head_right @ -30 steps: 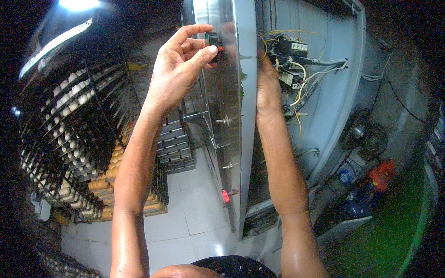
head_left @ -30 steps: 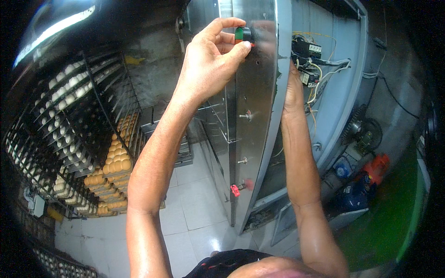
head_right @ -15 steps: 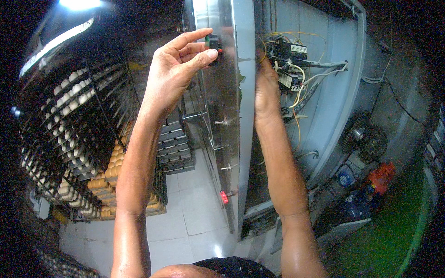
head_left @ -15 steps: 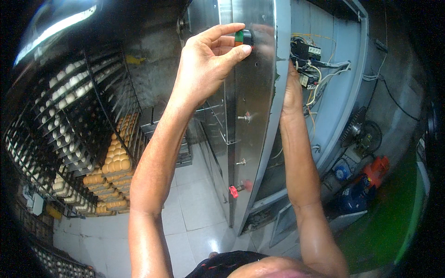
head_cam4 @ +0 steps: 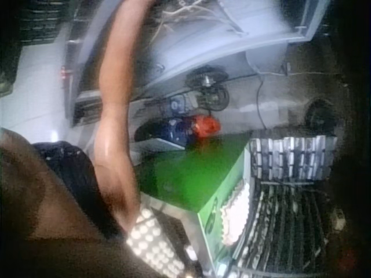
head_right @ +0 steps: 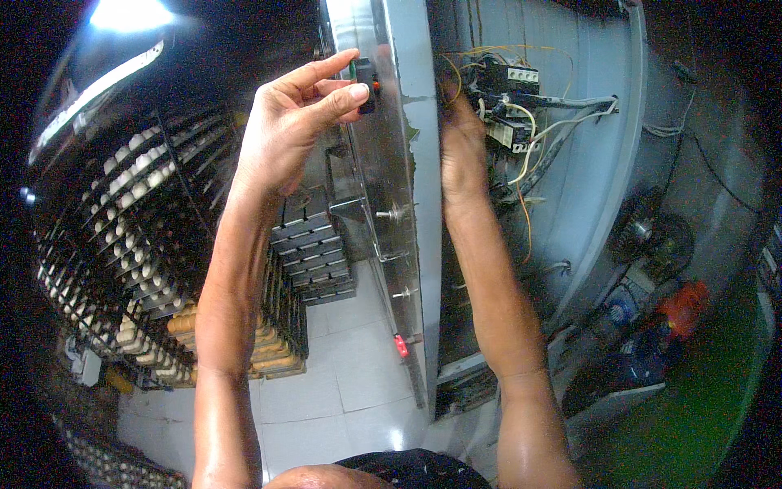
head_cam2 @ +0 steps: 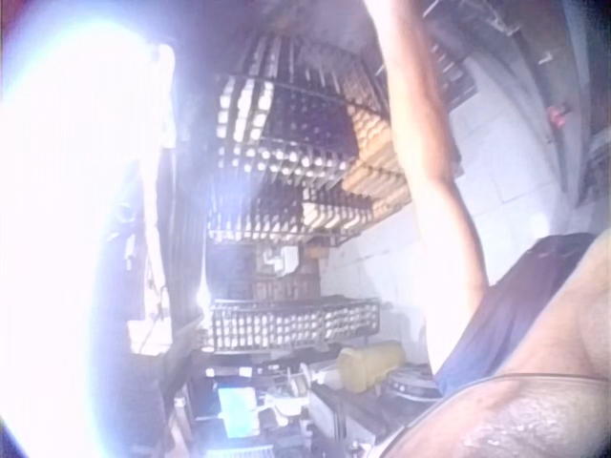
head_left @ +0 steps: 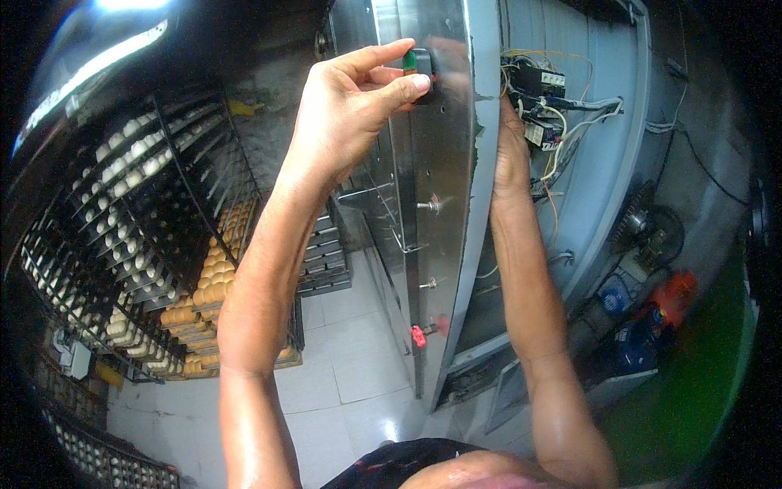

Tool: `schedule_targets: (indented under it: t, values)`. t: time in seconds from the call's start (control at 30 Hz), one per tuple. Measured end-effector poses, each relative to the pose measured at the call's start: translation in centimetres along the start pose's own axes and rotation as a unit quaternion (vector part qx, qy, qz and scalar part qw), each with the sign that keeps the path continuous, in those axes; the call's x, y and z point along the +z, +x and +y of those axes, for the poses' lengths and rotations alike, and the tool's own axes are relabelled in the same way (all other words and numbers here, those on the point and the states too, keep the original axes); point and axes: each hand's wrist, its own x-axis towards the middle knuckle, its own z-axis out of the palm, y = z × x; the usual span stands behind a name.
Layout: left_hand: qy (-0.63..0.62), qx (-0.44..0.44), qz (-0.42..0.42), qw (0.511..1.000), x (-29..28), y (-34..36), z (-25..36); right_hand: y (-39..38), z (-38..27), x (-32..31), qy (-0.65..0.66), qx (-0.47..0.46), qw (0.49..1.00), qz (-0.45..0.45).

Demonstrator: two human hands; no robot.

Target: The person manipulates the electrical buttons and wiring on the control panel of an industrial oven using pliers and zip ties.

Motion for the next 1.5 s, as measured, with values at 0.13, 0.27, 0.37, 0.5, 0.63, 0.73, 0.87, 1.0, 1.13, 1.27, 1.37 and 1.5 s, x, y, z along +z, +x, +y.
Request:
schedule_targets:
  t: [0.13,0.27,0.37,0.5,0.63,0.73,0.87,1.0,1.13,1.27,1.37,1.5]
  values:
    - [-0.015,-0.019,-0.008,1.0,0.0,0.3,0.0,0.5,0.6,-0.8,0.001,-0.011,1.0,-0.013]
    - [0.064,0.029,0.001,0.998,-0.2,0.2,0.1,0.5,0.4,0.0,0.017,0.002,1.0,-0.004]
    - [0.148,0.064,0.013,0.987,-0.1,0.1,0.5,-0.2,-1.6,2.0,0.037,-0.003,0.999,-0.032]
    - [0.036,-0.017,-0.004,0.999,-0.2,0.5,0.7,-0.4,-1.4,1.9,0.052,-0.014,0.998,-0.023]
    - [-0.042,-0.076,0.0,0.996,-0.2,0.6,0.5,0.2,0.5,0.0,0.037,-0.005,0.999,-0.001]
    - [-0.04,-0.069,-0.009,0.997,-0.3,0.8,0.4,0.6,1.1,-0.7,0.014,-0.005,1.0,-0.012]
    - [-0.021,-0.031,-0.018,0.999,-0.1,0.6,0.6,1.5,2.5,-1.5,0.007,-0.039,0.999,-0.032]
    - [0.03,-0.022,-0.013,0.999,-0.2,0.4,0.8,1.2,1.9,-0.4,0.007,-0.026,0.999,-0.021]
    - [0.048,-0.012,-0.022,0.999,-0.5,0.0,0.6,0.1,0.3,0.8,0.014,0.014,1.0,0.002]
    - [0.016,0.003,-0.008,1.0,-0.4,-0.4,0.9,-0.2,0.2,1.2,0.03,0.003,0.999,0.016]
    - [0.045,0.049,0.024,0.997,-0.9,-0.8,0.1,-0.2,0.4,0.9,0.042,-0.003,0.999,0.007]
    - [0.072,0.055,0.042,0.995,-0.5,-1.8,-0.6,0.4,0.7,0.5,0.033,0.02,0.999,0.031]
